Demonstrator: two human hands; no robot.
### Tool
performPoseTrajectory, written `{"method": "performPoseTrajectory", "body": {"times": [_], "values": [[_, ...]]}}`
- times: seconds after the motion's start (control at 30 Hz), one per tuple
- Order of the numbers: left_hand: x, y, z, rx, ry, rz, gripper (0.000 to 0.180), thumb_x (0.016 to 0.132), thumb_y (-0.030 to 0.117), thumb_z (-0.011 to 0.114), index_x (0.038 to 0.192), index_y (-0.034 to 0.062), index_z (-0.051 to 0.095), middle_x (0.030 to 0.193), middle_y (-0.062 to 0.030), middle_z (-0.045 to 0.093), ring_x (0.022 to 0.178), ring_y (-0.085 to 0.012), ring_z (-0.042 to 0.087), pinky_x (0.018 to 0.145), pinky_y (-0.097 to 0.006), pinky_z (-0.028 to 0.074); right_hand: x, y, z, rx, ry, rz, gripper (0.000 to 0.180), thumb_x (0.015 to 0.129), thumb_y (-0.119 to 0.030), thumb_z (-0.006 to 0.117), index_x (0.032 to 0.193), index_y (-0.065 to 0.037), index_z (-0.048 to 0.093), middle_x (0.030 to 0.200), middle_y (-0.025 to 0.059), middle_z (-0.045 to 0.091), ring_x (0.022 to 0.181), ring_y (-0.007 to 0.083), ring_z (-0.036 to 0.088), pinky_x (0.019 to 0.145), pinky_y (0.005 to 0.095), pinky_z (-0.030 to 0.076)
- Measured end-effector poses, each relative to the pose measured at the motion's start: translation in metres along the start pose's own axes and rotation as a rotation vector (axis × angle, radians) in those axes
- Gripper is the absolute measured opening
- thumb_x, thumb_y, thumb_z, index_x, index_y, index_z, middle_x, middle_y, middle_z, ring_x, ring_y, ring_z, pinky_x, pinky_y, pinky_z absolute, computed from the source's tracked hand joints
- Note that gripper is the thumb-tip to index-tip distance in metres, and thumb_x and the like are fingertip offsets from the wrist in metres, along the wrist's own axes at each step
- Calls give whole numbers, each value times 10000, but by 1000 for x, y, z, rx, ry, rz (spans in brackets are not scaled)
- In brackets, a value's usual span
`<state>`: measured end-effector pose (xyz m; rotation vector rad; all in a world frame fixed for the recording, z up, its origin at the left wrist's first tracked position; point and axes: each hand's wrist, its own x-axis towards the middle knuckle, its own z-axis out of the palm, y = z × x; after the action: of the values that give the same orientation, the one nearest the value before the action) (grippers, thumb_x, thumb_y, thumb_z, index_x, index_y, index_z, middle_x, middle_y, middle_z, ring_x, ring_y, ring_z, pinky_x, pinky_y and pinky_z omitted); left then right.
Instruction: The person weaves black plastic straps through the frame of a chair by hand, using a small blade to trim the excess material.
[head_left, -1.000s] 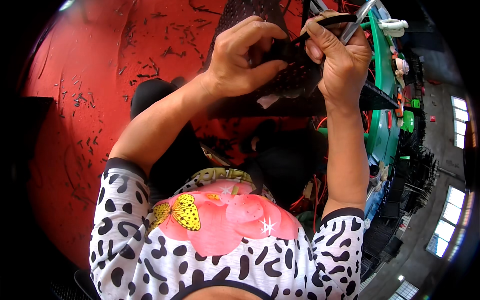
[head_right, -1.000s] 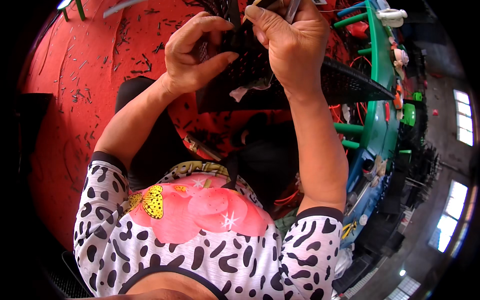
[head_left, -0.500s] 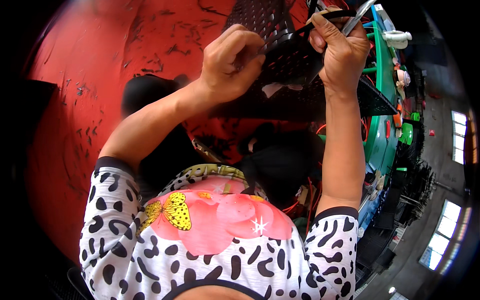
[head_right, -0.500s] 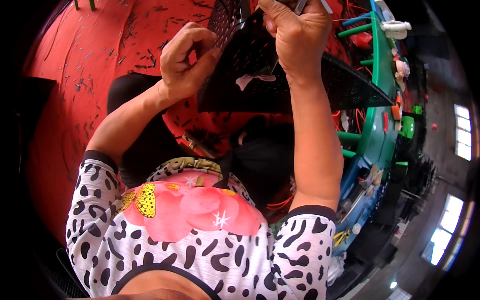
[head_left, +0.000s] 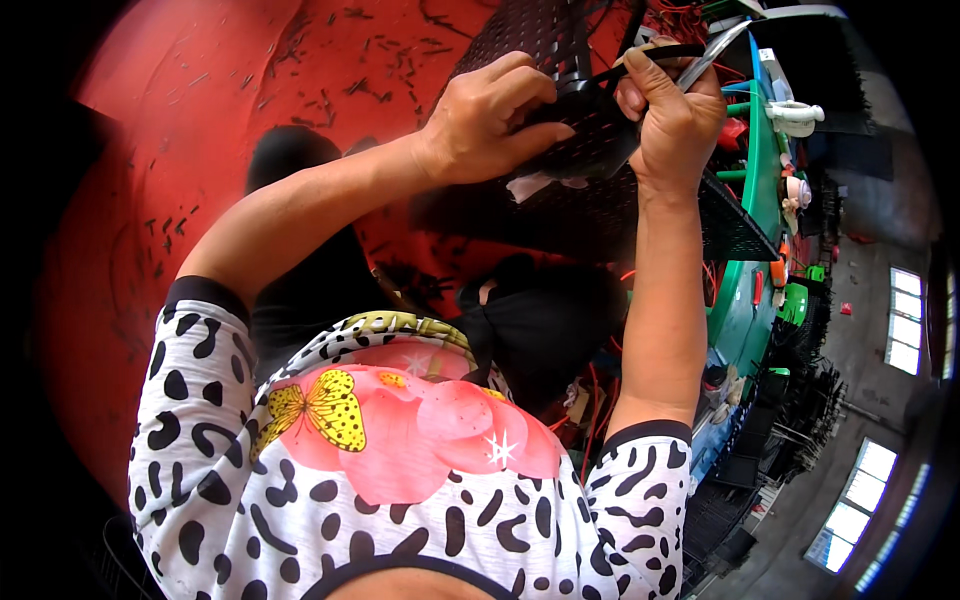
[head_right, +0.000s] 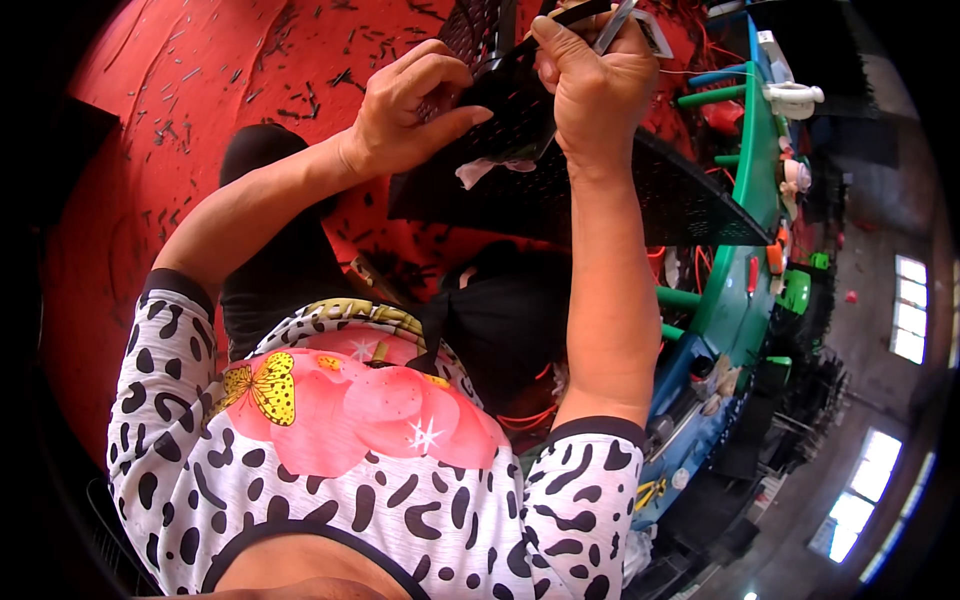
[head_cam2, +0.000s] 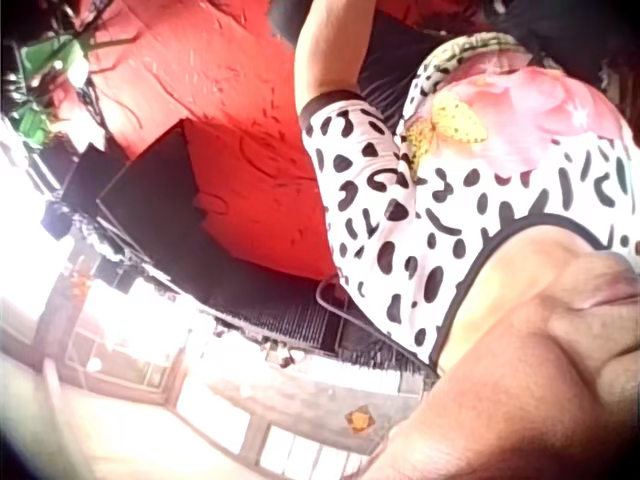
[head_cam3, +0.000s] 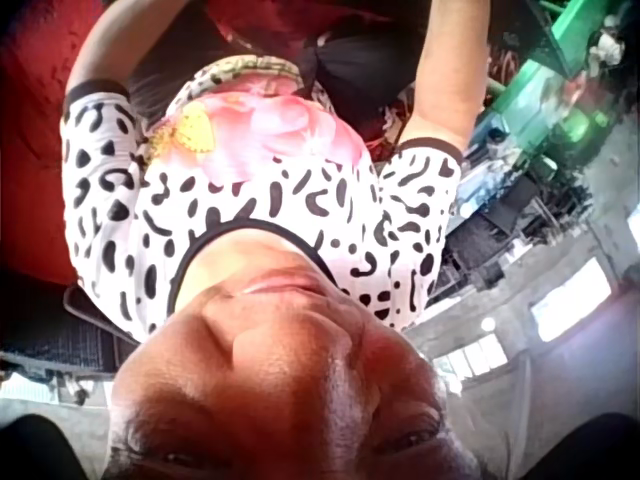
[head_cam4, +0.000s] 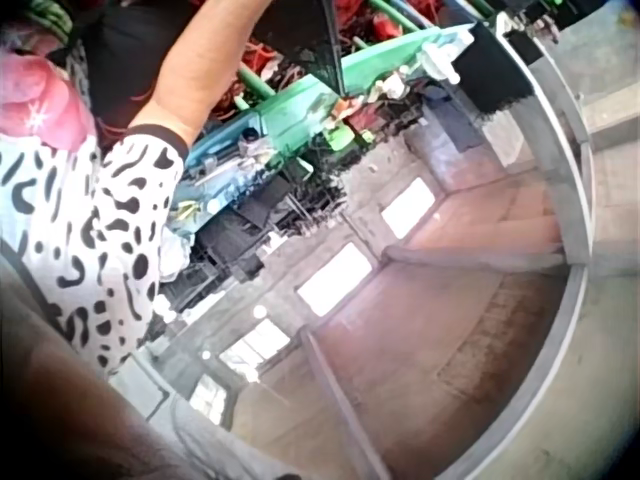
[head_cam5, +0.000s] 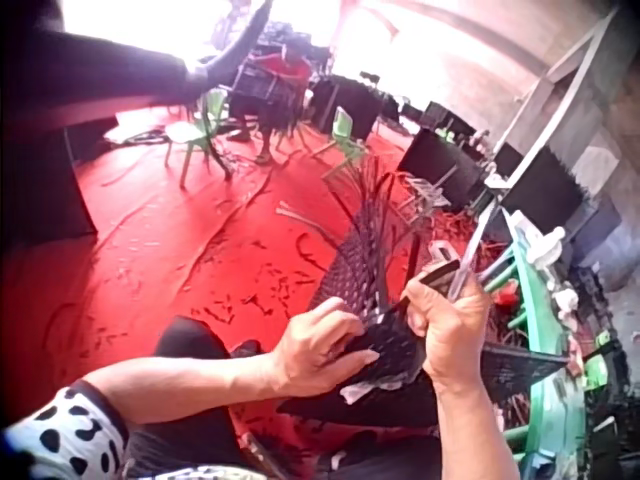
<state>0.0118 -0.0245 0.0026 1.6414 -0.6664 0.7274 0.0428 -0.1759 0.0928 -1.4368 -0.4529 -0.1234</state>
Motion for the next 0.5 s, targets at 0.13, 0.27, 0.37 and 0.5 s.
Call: {"method": "performPoseTrajectory", "body": {"times": [0.13, 0.27, 0.37, 0.5], "values": [[12, 1, 1, -2, 63, 65, 222, 712, -6, 710, 874, 2, 559, 744, -46, 499, 567, -114, 468, 515, -236, 387, -5, 1, 6, -29, 19, -18, 107, 778, 25, 662, 796, -11, 563, 679, 52, 569, 489, 95, 459, 436, 214, 346], [13, 12, 1, -55, 83, -85, 194, 730, 5, 696, 875, -1, 567, 735, -42, 501, 562, -114, 466, 518, -243, 393, -8, 5, 9, -51, 32, -23, 105, 778, 17, 665, 793, -10, 564, 668, 49, 567, 486, 92, 456, 436, 210, 338], [21, 16, -2, -76, 6, -174, 160, 756, 28, 671, 875, -5, 569, 697, -61, 508, 563, -130, 479, 526, -261, 403, -11, 5, 8, -67, 36, 2, 105, 778, 9, 669, 791, -13, 567, 653, 37, 560, 487, 91, 456, 438, 205, 331], [29, 10, -3, 59, -75, -105, 121, 778, 41, 637, 869, 1, 568, 659, -98, 516, 571, -184, 504, 533, -293, 414, -13, 10, 9, -100, 13, -11, 96, 785, 13, 659, 788, -20, 568, 646, 24, 554, 488, 82, 455, 439, 199, 321]]}}
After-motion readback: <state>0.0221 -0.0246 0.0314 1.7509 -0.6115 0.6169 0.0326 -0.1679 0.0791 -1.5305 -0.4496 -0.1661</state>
